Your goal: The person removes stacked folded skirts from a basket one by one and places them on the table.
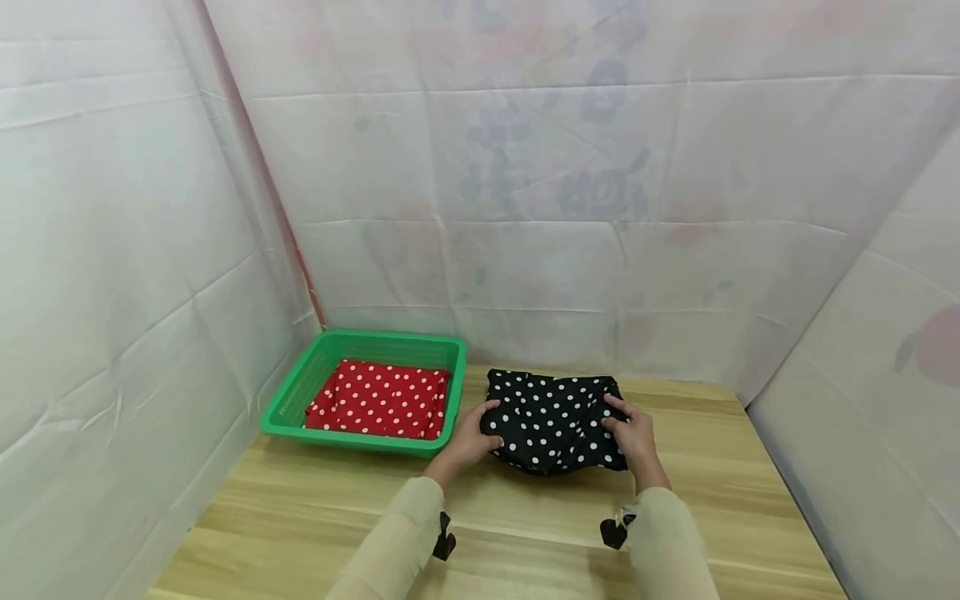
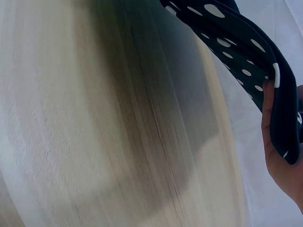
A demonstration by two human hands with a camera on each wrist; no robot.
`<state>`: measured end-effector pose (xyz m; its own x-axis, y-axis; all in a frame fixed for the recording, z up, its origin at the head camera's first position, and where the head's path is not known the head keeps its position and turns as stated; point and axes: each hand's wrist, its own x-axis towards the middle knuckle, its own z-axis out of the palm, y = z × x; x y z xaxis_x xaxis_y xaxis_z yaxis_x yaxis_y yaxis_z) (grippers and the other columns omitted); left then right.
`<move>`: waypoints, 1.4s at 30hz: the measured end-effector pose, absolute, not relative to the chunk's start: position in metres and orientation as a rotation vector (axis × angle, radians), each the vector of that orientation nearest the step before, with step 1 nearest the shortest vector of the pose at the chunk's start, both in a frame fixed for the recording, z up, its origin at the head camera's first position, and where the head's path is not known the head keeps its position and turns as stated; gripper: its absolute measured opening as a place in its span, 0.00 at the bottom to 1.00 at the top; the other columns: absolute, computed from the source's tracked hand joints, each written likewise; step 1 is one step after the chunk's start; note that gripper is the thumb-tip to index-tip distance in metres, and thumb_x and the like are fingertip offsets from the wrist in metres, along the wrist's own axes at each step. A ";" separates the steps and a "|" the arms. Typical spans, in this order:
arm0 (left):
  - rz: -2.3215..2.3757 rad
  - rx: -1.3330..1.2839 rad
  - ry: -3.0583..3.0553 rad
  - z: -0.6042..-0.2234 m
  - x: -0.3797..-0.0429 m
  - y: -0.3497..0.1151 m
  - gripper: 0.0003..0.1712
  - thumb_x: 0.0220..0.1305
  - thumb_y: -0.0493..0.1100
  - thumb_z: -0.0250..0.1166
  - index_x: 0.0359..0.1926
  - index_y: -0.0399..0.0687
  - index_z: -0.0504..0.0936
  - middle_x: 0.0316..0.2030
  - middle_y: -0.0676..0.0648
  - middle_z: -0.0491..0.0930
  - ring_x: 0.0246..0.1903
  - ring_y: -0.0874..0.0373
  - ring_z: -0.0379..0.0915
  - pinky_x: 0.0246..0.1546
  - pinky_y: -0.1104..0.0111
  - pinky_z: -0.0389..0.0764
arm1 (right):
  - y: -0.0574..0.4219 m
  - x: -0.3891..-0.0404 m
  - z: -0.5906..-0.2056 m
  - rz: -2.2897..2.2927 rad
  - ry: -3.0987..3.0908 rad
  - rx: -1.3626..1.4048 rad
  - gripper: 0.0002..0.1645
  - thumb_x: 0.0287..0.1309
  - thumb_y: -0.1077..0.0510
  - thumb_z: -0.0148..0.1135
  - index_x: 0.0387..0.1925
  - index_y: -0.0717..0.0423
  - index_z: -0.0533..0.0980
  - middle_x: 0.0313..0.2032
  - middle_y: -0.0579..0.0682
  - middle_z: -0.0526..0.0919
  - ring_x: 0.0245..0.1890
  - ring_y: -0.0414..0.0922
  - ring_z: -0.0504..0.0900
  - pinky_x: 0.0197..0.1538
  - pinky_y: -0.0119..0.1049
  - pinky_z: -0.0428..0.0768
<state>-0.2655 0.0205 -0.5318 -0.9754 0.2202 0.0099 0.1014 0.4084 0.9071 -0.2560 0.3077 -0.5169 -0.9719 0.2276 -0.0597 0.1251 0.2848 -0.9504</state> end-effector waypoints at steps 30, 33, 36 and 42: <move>1.484 0.059 2.680 -0.554 -0.272 0.035 0.33 0.43 0.30 0.73 0.55 0.40 0.75 0.46 0.36 0.68 0.43 0.47 0.67 0.46 0.60 0.73 | 0.319 -0.259 -0.532 1.277 -2.793 -0.307 0.36 0.46 0.67 0.62 0.59 0.72 0.64 0.55 0.76 0.65 0.52 0.68 0.66 0.52 0.57 0.67; 1.452 0.014 2.708 -0.552 -0.270 0.035 0.32 0.44 0.33 0.73 0.55 0.39 0.76 0.45 0.36 0.68 0.41 0.47 0.68 0.44 0.60 0.74 | 0.319 -0.256 -0.530 1.328 -2.778 -0.298 0.34 0.50 0.67 0.60 0.60 0.72 0.63 0.54 0.76 0.66 0.48 0.67 0.70 0.46 0.54 0.72; 1.415 -0.013 2.735 -0.549 -0.268 0.035 0.31 0.45 0.35 0.73 0.54 0.38 0.76 0.46 0.36 0.68 0.42 0.47 0.68 0.44 0.60 0.74 | 0.320 -0.250 -0.525 1.427 -2.774 -0.305 0.34 0.56 0.65 0.56 0.63 0.72 0.59 0.57 0.77 0.61 0.51 0.68 0.66 0.47 0.56 0.72; 1.488 0.029 2.695 -0.543 -0.260 0.036 0.29 0.45 0.36 0.73 0.52 0.36 0.77 0.47 0.36 0.72 0.48 0.44 0.68 0.49 0.56 0.72 | 0.321 -0.241 -0.517 1.505 -2.774 -0.339 0.34 0.59 0.62 0.53 0.65 0.71 0.56 0.60 0.77 0.55 0.58 0.71 0.57 0.54 0.61 0.63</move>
